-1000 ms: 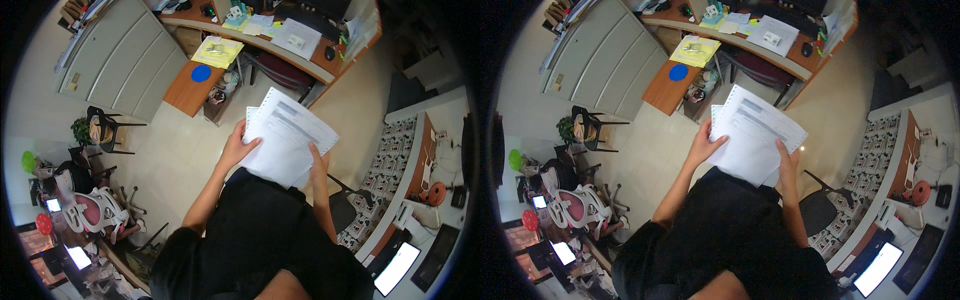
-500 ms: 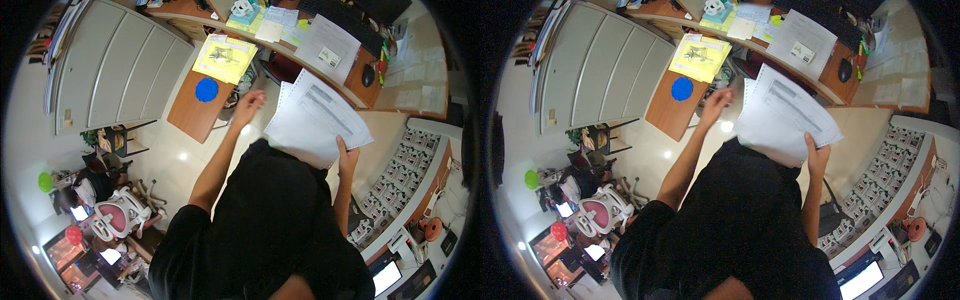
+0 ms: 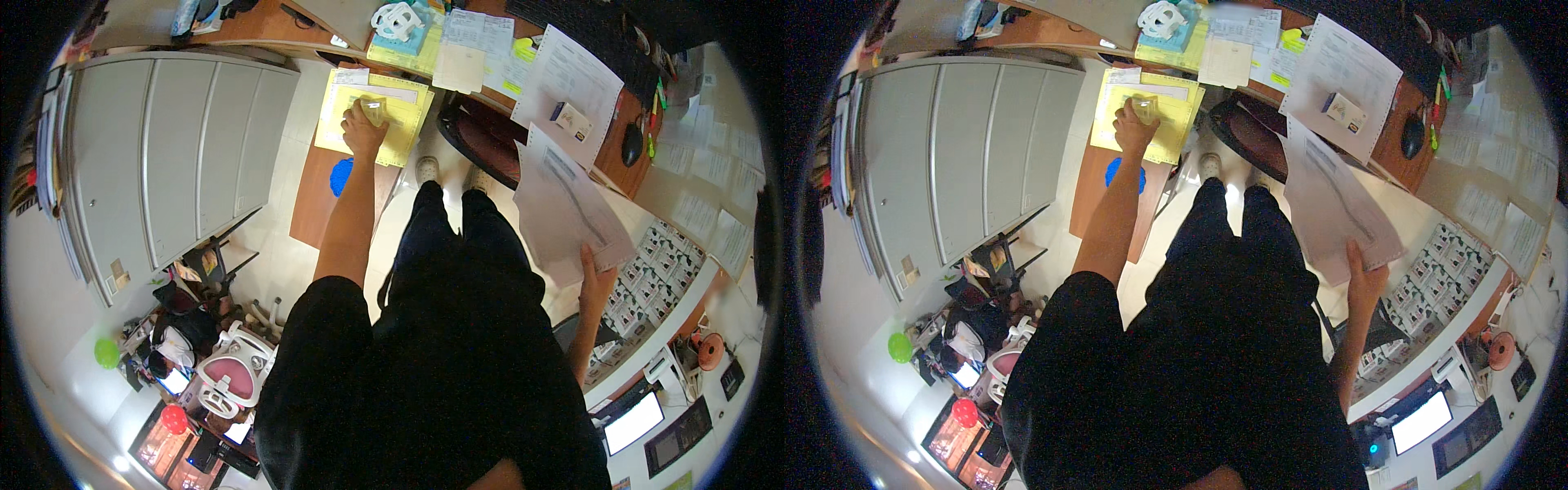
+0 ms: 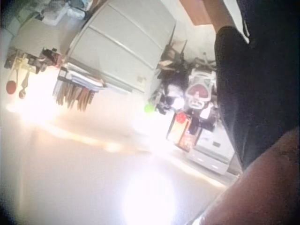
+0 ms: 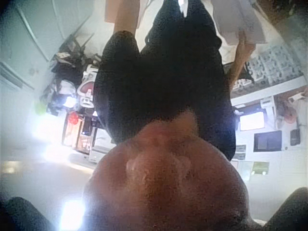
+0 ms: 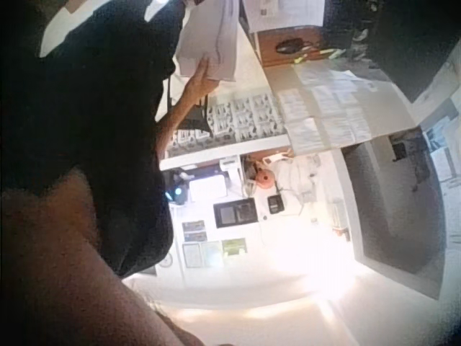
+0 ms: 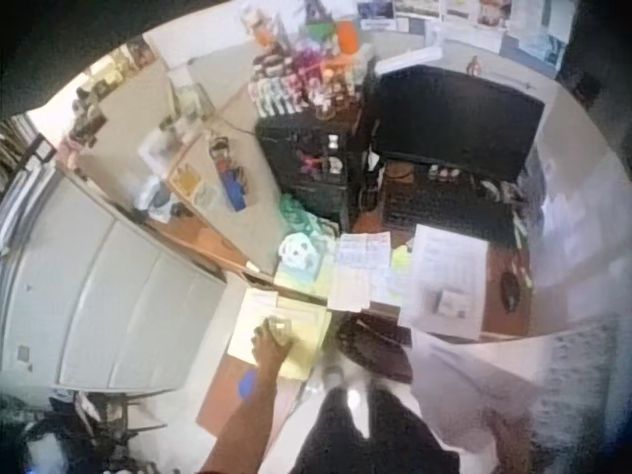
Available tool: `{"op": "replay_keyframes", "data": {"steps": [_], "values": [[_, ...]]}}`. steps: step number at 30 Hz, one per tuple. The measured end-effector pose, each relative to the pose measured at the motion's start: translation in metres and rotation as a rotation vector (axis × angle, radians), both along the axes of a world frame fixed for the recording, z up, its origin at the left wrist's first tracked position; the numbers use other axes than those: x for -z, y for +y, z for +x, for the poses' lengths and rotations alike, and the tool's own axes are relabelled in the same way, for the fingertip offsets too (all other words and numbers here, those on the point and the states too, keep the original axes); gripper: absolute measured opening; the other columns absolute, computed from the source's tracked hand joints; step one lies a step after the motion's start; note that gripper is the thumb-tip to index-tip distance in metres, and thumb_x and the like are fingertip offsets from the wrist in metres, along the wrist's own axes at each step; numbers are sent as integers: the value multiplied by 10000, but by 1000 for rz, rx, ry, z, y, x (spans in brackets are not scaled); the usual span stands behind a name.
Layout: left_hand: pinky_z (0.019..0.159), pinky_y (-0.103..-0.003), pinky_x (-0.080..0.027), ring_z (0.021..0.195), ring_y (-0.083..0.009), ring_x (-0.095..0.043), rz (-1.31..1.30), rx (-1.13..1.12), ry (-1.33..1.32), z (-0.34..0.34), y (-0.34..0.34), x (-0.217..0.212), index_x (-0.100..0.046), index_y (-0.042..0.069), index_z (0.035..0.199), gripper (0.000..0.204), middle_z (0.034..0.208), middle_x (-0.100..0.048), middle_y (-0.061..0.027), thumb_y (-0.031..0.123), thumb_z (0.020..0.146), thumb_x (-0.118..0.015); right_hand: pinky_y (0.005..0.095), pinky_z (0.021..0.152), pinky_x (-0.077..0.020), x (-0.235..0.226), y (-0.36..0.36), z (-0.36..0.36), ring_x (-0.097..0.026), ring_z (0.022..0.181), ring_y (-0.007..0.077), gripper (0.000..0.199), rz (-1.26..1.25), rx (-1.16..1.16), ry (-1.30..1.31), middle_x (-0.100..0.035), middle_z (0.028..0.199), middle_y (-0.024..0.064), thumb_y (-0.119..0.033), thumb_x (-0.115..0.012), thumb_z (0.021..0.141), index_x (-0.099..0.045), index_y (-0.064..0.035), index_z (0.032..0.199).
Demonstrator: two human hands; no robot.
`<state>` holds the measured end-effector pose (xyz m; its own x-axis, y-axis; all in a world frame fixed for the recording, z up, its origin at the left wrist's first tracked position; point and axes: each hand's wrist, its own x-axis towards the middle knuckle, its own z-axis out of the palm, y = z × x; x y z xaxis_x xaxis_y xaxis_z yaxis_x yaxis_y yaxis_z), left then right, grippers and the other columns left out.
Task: The person highlights lines on a printed order form with a yellow marker, then moves between a storage room and an office to gather and organize documents. They handle multiple plastic bags, label them with a marker, and arrange papers on a desk.
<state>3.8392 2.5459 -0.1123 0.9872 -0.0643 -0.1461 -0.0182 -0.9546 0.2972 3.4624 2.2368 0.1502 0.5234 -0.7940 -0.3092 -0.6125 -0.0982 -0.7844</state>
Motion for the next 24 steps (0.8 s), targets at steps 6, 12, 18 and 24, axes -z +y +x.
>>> {"op": "replay_keyframes", "data": {"steps": [6,12,18,24], "values": [[987,-514,-461,1177,-413,-513,-157,176,-33,-25,62,-23,-462,131,1363,863,1268,-522,-190,239,613,-875,344,940,-481,0,39,23,-640,1035,230,503,131,-25,84,-682,1162,156,-260,-789,865,-629,78,1201],[1021,-505,-432,1227,-407,-483,-102,254,11,-82,140,-7,-450,132,1382,876,1356,-497,-170,191,608,-856,355,931,-484,12,57,63,-650,1025,235,483,87,-87,190,-698,1121,166,-301,-762,888,-647,72,1173],[1049,-591,-377,1321,-423,-426,-72,170,202,-78,143,-21,-422,164,1436,852,1453,-445,-180,321,706,-833,367,920,-490,13,74,73,-655,1020,247,489,52,-16,165,-708,1098,167,-322,-761,890,-656,75,1155],[934,-635,-396,1158,-432,-495,-84,172,-128,22,101,-18,-613,101,1199,461,1247,-540,-202,360,833,-720,361,910,-493,20,79,36,-652,1001,229,498,3,49,195,-710,1080,158,-345,-745,906,-658,78,1152]]}}
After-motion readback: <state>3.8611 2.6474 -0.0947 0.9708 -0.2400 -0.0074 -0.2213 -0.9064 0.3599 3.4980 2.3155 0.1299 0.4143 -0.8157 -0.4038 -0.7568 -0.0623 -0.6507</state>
